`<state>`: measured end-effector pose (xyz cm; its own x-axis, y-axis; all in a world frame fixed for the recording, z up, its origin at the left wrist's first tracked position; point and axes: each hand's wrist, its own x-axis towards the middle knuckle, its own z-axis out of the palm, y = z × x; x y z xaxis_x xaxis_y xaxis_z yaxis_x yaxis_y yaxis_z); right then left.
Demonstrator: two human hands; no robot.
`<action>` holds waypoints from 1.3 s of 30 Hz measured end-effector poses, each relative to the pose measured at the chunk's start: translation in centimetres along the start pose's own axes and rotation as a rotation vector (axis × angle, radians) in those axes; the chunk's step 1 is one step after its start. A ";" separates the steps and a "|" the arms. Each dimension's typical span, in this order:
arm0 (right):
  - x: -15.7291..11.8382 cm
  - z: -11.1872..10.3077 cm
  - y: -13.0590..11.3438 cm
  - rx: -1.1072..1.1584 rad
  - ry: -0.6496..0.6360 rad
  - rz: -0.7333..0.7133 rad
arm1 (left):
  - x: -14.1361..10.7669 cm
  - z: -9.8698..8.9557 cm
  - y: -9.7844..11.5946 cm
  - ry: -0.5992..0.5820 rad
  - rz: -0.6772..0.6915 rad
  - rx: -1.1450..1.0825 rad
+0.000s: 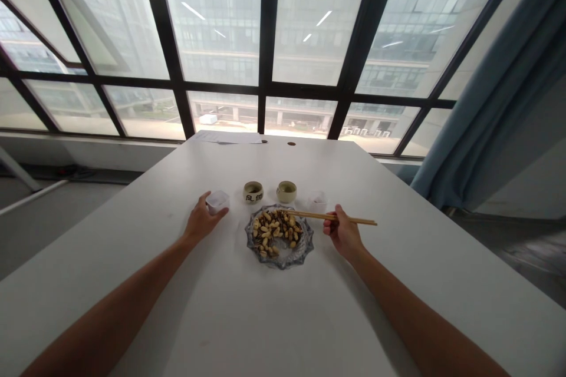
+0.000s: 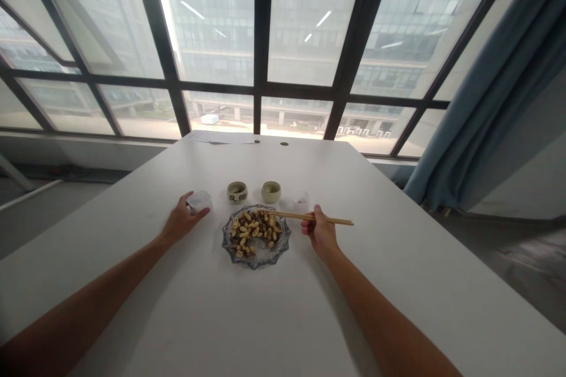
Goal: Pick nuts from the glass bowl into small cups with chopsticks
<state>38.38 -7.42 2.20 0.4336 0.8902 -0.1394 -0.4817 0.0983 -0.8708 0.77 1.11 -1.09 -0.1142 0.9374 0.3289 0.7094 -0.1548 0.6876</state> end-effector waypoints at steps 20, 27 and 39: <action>-0.7 0.3 1.0 0.037 0.014 0.061 | -0.4 -0.3 0.8 -0.033 -0.017 0.026; -0.5 -0.4 1.4 -0.025 -0.050 -0.038 | -0.5 -0.4 0.8 -0.033 -0.006 0.013; -0.4 -0.2 1.5 -0.018 0.008 -0.004 | -0.6 -0.6 1.0 -0.051 -0.004 0.029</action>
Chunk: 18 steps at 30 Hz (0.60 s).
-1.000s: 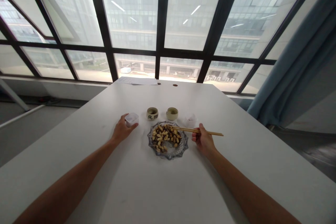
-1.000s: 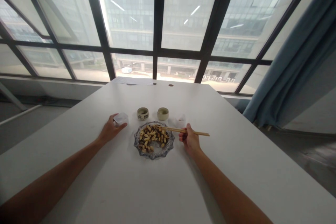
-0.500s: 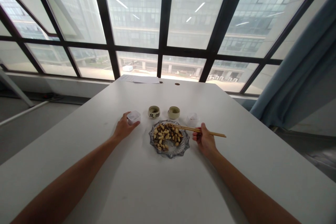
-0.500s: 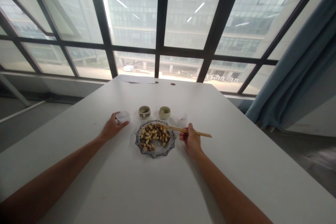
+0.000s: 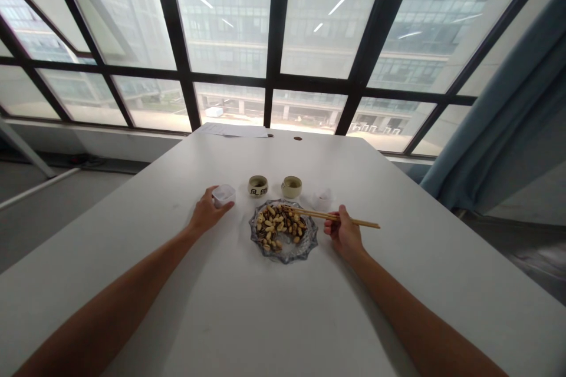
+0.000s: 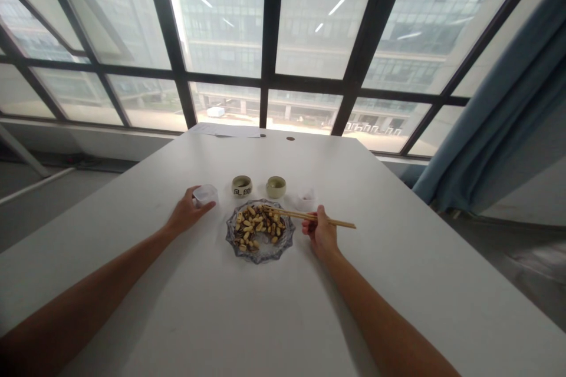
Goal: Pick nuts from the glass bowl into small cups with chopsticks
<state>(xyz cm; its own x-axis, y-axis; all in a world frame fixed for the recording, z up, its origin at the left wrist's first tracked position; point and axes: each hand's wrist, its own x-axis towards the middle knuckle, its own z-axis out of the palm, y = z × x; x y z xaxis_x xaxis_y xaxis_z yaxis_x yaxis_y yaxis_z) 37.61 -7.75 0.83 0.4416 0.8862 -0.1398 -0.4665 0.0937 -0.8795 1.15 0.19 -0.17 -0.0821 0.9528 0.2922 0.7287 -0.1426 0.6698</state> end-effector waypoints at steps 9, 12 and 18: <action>-0.3 0.0 0.1 -0.029 -0.053 -0.144 | -0.1 -0.2 0.3 0.002 -0.005 0.022; -0.5 0.1 0.2 -0.037 -0.067 -0.215 | -0.1 -0.2 0.5 0.000 -0.004 0.039; -0.6 0.3 0.1 -0.041 -0.069 -0.246 | -0.2 -0.1 0.6 -0.001 0.008 0.036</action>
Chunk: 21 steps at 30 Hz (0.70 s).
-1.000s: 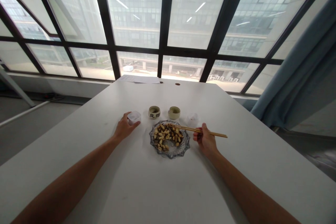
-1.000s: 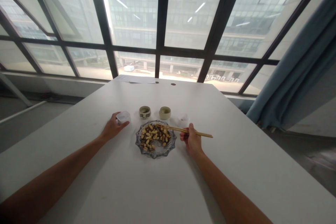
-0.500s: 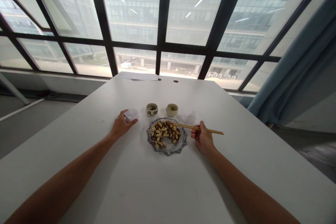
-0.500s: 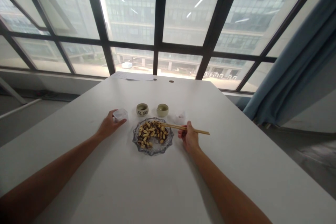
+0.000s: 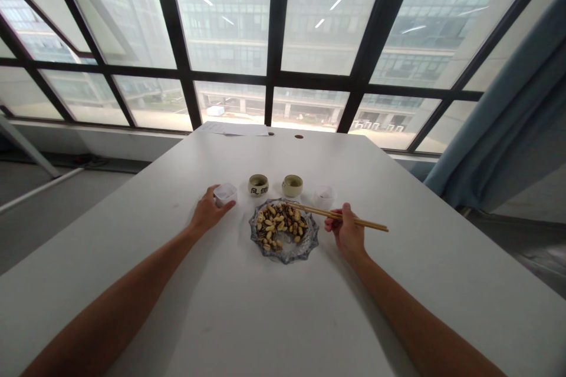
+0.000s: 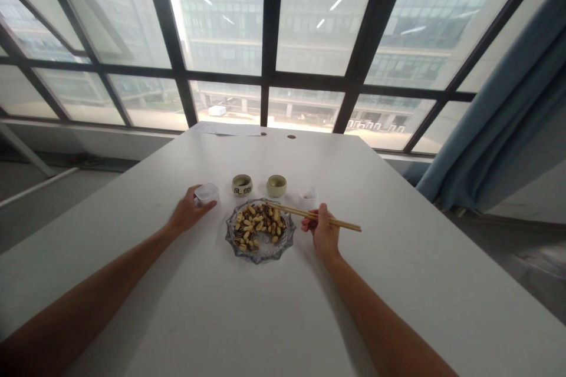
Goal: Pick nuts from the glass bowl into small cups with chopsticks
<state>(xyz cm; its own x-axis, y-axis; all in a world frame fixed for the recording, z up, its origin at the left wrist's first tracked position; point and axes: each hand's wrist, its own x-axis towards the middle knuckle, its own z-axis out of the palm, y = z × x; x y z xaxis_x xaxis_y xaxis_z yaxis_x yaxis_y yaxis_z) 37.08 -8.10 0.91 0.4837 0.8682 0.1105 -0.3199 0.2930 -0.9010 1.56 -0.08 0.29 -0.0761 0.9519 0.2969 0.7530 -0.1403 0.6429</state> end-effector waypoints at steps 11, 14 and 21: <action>-0.4 0.5 -1.2 -0.067 -0.081 -0.082 | 0.0 0.4 -0.4 0.016 0.029 0.011; -0.7 0.7 -1.5 -0.139 -0.098 -0.132 | 0.0 0.4 -0.3 0.015 0.030 0.024; -0.9 0.5 -2.0 -0.231 -0.139 -0.218 | 0.2 0.9 -0.9 0.045 0.084 -0.009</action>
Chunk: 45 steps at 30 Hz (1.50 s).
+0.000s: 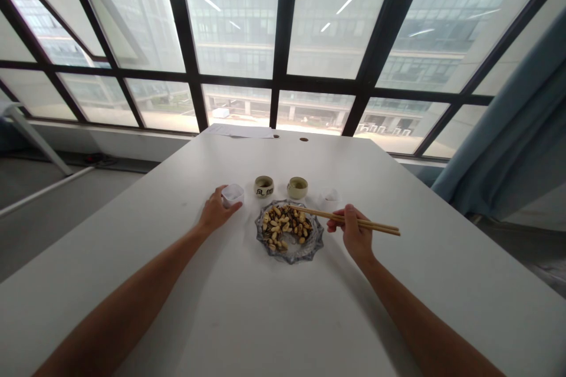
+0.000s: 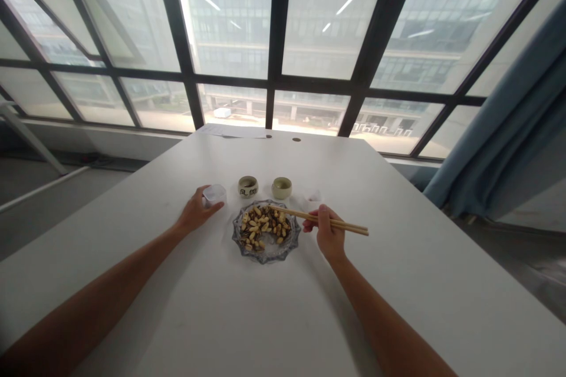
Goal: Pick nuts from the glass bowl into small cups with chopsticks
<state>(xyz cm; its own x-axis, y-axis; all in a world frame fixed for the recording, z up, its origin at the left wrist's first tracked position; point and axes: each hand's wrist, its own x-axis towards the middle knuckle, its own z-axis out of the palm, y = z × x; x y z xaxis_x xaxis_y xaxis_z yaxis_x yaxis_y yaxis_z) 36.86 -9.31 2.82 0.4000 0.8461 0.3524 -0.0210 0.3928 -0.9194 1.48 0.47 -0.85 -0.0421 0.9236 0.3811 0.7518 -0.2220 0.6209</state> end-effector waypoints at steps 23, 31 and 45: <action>1.3 -0.4 0.5 0.092 0.039 0.054 | 6.0 -3.5 4.8 -0.361 0.015 0.219; 1.0 -0.5 0.0 -0.094 -0.037 -0.054 | 8.8 3.3 10.6 -0.579 0.055 0.487; 3.2 5.3 -0.8 -0.571 -0.516 -0.792 | 7.6 2.4 9.3 -0.447 0.399 0.454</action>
<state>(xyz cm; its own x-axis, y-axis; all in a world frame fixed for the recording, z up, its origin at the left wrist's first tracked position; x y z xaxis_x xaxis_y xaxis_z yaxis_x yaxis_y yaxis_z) 33.31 -4.98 5.63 -0.3200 0.5293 0.7858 0.5516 0.7784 -0.2997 9.72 6.19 6.12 0.4890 0.8604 0.1431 0.8555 -0.5051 0.1135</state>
